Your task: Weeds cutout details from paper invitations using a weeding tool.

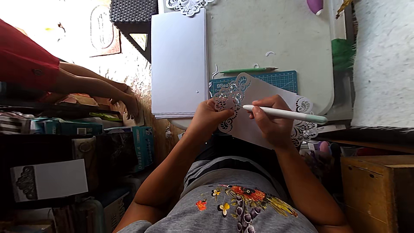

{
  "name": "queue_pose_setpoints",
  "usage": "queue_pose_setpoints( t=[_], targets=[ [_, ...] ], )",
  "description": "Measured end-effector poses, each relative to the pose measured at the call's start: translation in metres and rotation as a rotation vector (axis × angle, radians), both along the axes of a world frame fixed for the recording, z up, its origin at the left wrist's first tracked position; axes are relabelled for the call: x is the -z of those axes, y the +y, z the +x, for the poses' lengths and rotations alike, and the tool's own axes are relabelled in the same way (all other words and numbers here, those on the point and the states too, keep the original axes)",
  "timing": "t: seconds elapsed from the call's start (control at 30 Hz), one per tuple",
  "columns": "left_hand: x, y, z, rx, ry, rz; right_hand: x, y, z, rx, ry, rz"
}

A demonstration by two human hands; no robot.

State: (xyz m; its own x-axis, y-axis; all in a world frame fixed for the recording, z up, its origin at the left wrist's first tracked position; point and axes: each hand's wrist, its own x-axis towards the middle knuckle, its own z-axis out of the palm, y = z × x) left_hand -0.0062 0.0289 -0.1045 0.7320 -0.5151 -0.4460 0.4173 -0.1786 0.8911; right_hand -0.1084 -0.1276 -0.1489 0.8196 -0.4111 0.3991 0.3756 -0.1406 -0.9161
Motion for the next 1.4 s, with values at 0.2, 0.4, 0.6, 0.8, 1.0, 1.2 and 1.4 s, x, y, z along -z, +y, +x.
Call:
queue_pose_setpoints(
  t=[0.2, 0.4, 0.6, 0.8, 1.0, 1.2, 1.4],
  targets=[
    [0.0009, 0.0005, 0.0008, 0.008, 0.003, 0.001, 0.0003, 0.0009, 0.0011, -0.005, -0.004, -0.026],
    [0.0006, 0.0007, 0.0009, 0.006, 0.005, -0.009, 0.0014, -0.0015, 0.0005, -0.006, -0.014, 0.025],
    [0.0004, 0.0006, 0.0009, 0.011, 0.004, 0.012, 0.0, -0.0003, 0.001, -0.021, -0.008, -0.013],
    [0.0, -0.0004, 0.0003, -0.001, 0.006, 0.013, 0.001, -0.0012, 0.0004, -0.022, -0.016, 0.008],
    [-0.0011, -0.0003, 0.0001, 0.008, 0.005, 0.016, -0.0002, -0.0001, 0.0007, -0.024, -0.003, -0.002],
    [-0.0012, -0.0008, 0.001, 0.004, 0.016, 0.021, 0.003, -0.0023, 0.0022, -0.032, -0.032, 0.047],
    [-0.001, -0.0014, 0.0009, 0.001, 0.019, 0.033, 0.0031, -0.0017, 0.0032, -0.035, -0.021, 0.018]
  ],
)
